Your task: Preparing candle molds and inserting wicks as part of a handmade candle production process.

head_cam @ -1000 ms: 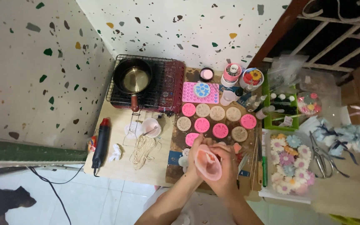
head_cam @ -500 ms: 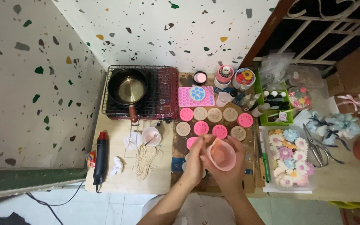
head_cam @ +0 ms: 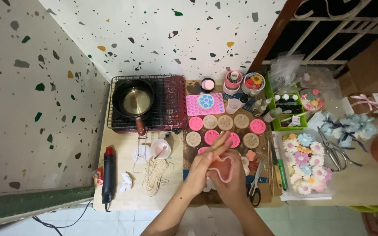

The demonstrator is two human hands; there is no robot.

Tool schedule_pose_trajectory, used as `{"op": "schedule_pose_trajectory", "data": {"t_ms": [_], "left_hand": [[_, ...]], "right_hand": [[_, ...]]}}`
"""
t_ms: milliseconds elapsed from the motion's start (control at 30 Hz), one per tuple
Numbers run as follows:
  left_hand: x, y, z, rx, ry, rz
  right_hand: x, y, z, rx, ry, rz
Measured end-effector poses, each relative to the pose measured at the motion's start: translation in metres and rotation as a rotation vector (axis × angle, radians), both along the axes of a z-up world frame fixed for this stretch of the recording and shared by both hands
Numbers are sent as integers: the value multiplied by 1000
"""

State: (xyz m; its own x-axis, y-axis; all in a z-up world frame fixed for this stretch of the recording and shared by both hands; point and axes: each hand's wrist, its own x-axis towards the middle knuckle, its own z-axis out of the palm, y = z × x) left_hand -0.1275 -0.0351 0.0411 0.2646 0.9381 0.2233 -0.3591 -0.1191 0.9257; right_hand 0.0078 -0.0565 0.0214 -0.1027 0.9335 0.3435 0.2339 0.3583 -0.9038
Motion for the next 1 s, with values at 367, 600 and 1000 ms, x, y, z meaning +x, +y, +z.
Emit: {"op": "schedule_pose_trajectory", "data": {"t_ms": [367,600,1000], "left_hand": [[-8,5,3,-110,-37,-95],[-7,6,-4,-124,-271,-153],[-10,16,2,-140,-84,-178]], "right_hand": [[-1,6,-9,-44,104,103],[2,3,-8,-16,70,9],[-22,-13,12,143,52,-96]]}}
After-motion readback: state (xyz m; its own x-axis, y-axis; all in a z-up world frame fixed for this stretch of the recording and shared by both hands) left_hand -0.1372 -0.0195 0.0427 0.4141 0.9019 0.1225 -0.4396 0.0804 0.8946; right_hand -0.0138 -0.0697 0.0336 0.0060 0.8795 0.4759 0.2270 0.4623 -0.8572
